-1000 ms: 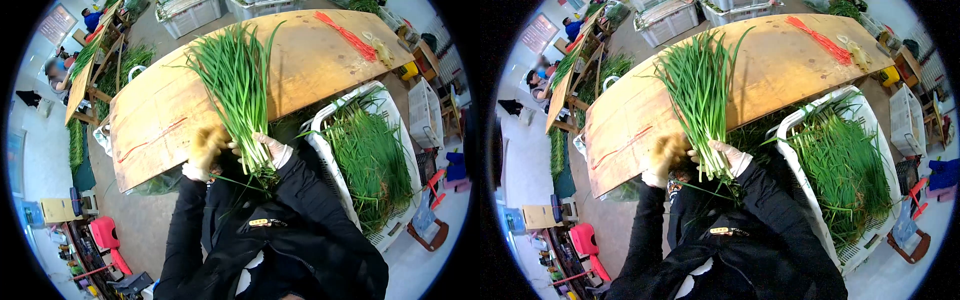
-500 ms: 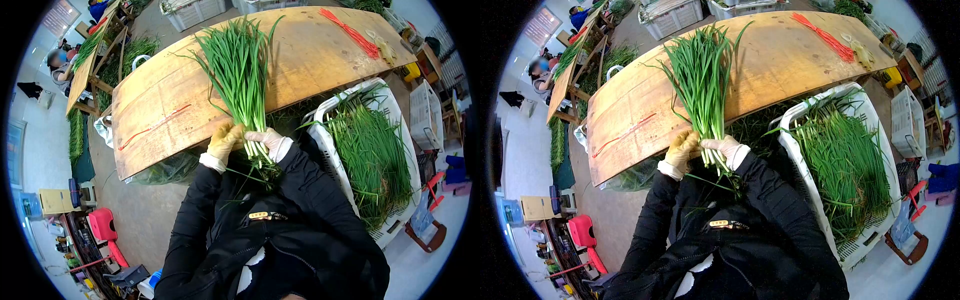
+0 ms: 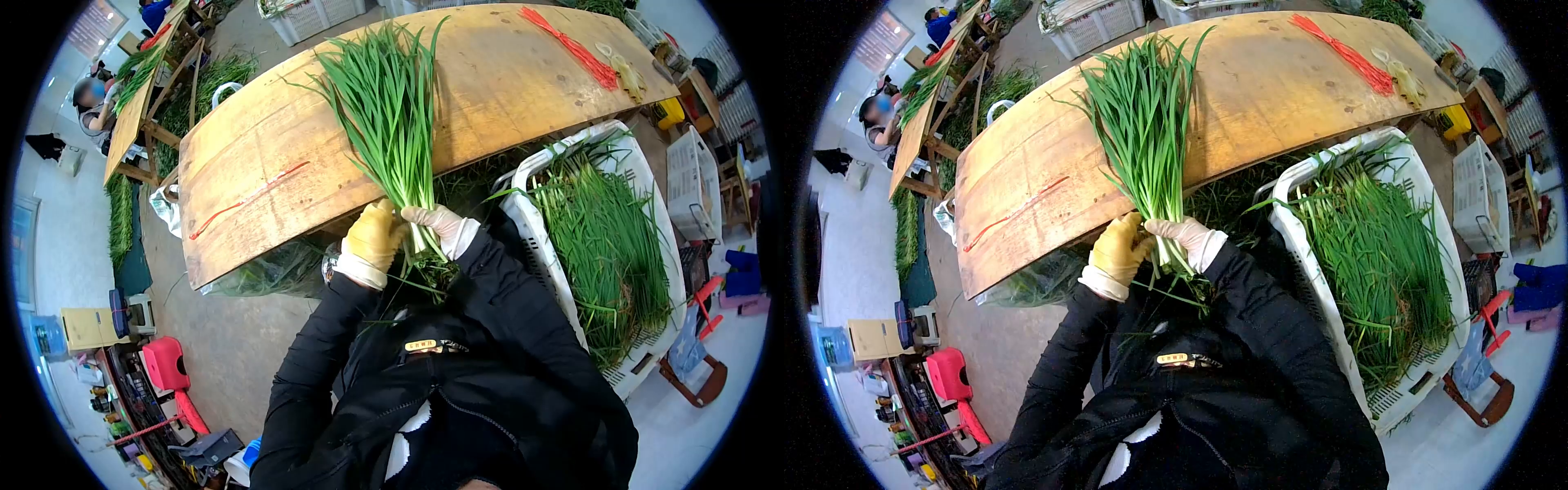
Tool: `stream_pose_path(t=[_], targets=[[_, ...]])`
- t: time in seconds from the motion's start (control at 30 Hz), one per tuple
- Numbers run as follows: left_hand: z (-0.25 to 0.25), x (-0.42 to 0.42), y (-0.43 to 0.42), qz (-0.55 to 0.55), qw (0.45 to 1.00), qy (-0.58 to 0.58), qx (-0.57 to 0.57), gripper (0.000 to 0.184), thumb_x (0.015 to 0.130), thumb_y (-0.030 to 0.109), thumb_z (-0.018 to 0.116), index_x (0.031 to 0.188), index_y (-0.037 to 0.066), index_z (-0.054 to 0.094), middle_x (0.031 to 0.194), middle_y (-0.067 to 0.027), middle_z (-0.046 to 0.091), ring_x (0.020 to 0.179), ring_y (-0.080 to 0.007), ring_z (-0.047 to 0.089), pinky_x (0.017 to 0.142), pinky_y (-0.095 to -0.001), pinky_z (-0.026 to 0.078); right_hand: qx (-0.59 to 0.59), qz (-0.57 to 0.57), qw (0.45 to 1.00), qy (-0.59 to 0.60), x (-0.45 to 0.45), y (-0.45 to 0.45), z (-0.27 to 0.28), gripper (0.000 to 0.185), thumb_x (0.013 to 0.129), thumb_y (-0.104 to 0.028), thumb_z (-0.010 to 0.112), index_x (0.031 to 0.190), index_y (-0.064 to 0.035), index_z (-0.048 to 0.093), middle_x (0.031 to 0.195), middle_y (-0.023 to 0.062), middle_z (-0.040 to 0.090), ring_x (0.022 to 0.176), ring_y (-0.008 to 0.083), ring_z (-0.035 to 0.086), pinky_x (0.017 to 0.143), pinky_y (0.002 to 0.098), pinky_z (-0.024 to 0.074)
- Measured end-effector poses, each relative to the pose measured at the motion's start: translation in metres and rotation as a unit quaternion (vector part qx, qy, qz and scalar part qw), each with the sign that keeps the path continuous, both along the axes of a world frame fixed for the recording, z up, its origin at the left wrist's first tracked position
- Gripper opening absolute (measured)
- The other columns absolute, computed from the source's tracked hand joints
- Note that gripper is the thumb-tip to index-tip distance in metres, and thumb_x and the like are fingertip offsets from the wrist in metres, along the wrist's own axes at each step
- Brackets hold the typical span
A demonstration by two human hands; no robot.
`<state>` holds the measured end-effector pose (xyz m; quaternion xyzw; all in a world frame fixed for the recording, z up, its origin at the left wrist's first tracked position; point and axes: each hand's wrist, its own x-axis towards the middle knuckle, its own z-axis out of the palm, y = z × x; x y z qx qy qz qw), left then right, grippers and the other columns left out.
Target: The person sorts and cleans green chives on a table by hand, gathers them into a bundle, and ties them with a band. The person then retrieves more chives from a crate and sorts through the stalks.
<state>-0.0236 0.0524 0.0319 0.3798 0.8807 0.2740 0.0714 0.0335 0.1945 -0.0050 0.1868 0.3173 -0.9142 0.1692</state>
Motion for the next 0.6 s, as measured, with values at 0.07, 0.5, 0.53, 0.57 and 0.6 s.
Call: stream_pose_path(t=[0.07,0.5,0.53,0.57,0.6], targets=[[-0.003,-0.002,-0.005,-0.047,0.999,0.026,0.004,0.032,0.077,0.016,0.060,0.101,-0.002,0.050,0.075,-0.0061,0.058,0.069,-0.0137,0.054,0.061,-0.0267,0.043,0.015,0.009,1.000,0.000,0.000,-0.002,0.000,0.022,0.074,-0.019,0.065,0.090,-0.0080,0.055,0.063,0.0042,0.057,0.046,0.0150,0.054,0.039,0.0253,0.0460],[0.033,-0.006,0.036,0.087,0.756,-0.525,0.380,0.039,0.070,0.018,0.069,0.100,0.000,0.052,0.089,-0.0092,0.059,0.078,-0.0186,0.056,0.074,-0.0306,0.046,0.818,0.106,0.564,0.043,0.024,-0.029,0.062,0.085,0.071,-0.019,0.061,0.129,0.0068,0.005,0.086,0.0225,0.052,0.069,0.0314,0.058,0.056,0.0363,0.0484],[0.038,-0.011,0.040,0.127,0.709,-0.546,0.427,0.035,0.071,0.018,0.068,0.098,0.001,0.054,0.088,-0.0092,0.059,0.078,-0.0193,0.057,0.073,-0.0310,0.047,0.841,0.041,0.532,0.088,0.032,-0.031,0.067,0.089,0.069,-0.020,0.063,0.128,0.0089,0.001,0.087,0.0237,0.051,0.066,0.0317,0.057,0.055,0.0364,0.0486],[0.034,-0.026,0.042,0.117,0.620,-0.625,0.460,0.031,0.071,0.017,0.067,0.096,0.003,0.055,0.089,-0.0051,0.059,0.080,-0.0173,0.056,0.073,-0.0302,0.046,0.843,0.056,0.531,0.067,0.034,-0.031,0.077,0.094,0.067,-0.019,0.065,0.128,0.0077,-0.001,0.092,0.0237,0.050,0.070,0.0318,0.056,0.061,0.0362,0.0479],[0.048,-0.031,0.043,0.108,0.568,-0.660,0.480,0.031,0.071,0.018,0.067,0.096,0.004,0.055,0.091,-0.0042,0.059,0.082,-0.0168,0.056,0.072,-0.0313,0.047,0.845,0.070,0.528,0.046,0.035,-0.030,0.084,0.099,0.064,-0.019,0.067,0.129,0.0064,-0.003,0.096,0.0237,0.049,0.074,0.0319,0.055,0.068,0.0360,0.0471]])
